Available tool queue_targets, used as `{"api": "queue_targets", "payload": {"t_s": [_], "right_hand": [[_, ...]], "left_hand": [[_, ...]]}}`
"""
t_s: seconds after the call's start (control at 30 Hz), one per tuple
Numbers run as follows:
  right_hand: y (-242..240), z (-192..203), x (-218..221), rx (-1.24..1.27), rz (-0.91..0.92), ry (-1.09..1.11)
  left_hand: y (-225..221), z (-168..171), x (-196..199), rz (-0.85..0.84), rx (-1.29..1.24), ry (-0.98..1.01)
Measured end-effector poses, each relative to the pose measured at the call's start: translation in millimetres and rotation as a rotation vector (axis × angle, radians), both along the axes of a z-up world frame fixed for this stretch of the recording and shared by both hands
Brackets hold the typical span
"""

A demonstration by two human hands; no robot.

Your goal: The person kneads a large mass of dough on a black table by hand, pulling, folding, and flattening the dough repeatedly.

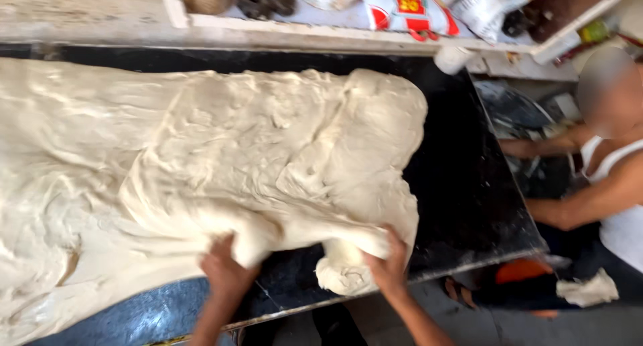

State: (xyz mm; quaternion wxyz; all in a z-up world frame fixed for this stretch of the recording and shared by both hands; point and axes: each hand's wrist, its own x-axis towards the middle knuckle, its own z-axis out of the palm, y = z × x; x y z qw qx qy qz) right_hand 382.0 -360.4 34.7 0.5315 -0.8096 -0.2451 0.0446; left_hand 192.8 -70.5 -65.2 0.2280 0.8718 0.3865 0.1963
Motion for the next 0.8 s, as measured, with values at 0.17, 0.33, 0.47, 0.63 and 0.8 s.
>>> {"api": "queue_targets", "payload": {"t_s": [0.17,0.33,0.47,0.63,0.8], "right_hand": [[10.9,-3.8,-51.6,-0.569,0.337,-0.141],[-8.0,38.8,-60.4,-0.522,0.818,0.320],[-80.1,41.2,-45.6,-0.514,0.410,-0.256],[-91.9,5.7,24.8,-0.778,0.343,-0.422],[-61.2,-54.0,48.9,-0.642,0.128,-0.281]], "left_hand": [[-45.9,24.4,-2.5,-0.590,0.031,0.256],[4.2,91.3,-62.5,-0.852,-0.056,0.639],[-7.2,111.5,-43.3,-0.959,0.515,0.119],[-33.6,108.5,59.3,-1.129,0.470,0.235],[-27.3,42.7,75.6,-0.973,0.419,0.453]]}}
